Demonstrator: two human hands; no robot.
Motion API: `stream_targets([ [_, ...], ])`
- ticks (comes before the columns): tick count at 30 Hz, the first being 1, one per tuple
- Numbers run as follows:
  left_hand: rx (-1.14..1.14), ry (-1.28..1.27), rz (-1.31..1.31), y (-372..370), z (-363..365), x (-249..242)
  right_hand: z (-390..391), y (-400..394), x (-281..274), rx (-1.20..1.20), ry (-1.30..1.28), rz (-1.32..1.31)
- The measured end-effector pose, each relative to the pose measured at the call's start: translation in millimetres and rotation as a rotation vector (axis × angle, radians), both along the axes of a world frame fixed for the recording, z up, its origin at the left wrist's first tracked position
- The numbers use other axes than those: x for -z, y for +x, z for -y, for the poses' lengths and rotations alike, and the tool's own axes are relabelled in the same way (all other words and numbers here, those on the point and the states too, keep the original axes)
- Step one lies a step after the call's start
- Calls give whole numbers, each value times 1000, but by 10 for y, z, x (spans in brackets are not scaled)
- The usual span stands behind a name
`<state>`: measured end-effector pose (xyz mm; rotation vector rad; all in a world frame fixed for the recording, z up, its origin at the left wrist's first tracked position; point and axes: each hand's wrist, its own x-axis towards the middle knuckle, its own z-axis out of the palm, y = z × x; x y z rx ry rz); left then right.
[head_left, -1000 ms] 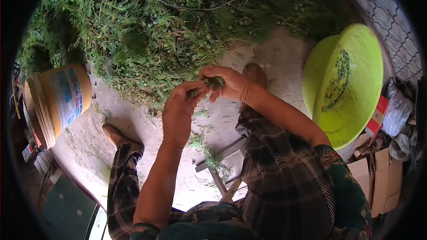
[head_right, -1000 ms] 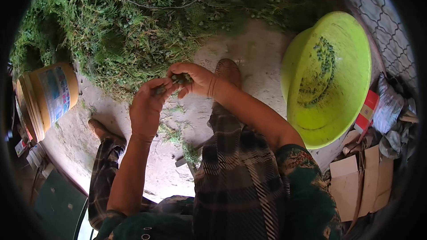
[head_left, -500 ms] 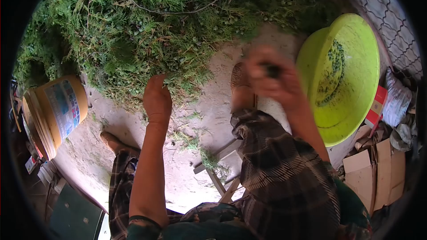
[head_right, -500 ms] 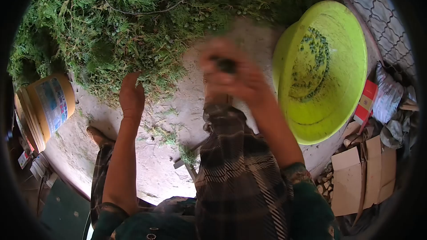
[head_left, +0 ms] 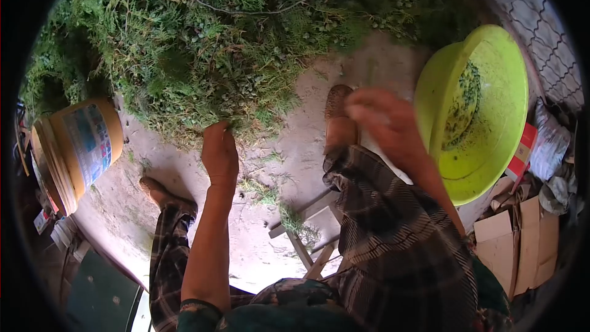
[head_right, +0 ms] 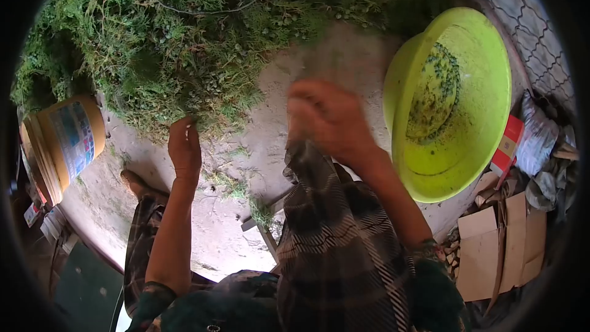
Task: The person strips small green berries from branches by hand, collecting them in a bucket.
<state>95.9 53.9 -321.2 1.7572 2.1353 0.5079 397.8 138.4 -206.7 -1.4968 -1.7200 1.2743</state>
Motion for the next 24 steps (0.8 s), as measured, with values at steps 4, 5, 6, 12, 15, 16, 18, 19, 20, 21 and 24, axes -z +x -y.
stream_targets([
  [4,-14,70,200,-115,143,-54,-35,-595,771,-309,-176,-88],
  [5,7,66,216,-136,173,-64,-56,-742,973,-356,-120,-45],
  [6,4,71,213,-156,185,-69,-96,-884,1117,-360,-116,-47],
  [12,102,-285,-218,-255,223,-179,-323,-1463,1682,-503,169,270],
  [15,204,-574,-425,-382,274,-154,-365,-1527,1730,-641,348,477],
  [16,198,-573,-422,-387,283,-129,-362,-1529,1736,-647,352,478],
  [18,119,-442,-236,-317,289,-86,-326,-1478,1740,-622,349,551],
  [19,118,-447,-229,-250,257,-48,-328,-1441,1747,-628,344,555],
  [20,81,-409,-151,-146,119,-34,-361,-1424,1702,-630,315,495],
  [21,47,-371,-76,-68,5,-5,-375,-1407,1682,-627,286,435],
  [24,-18,-180,-10,62,-181,125,-362,-1228,1662,-287,-606,-341],
])
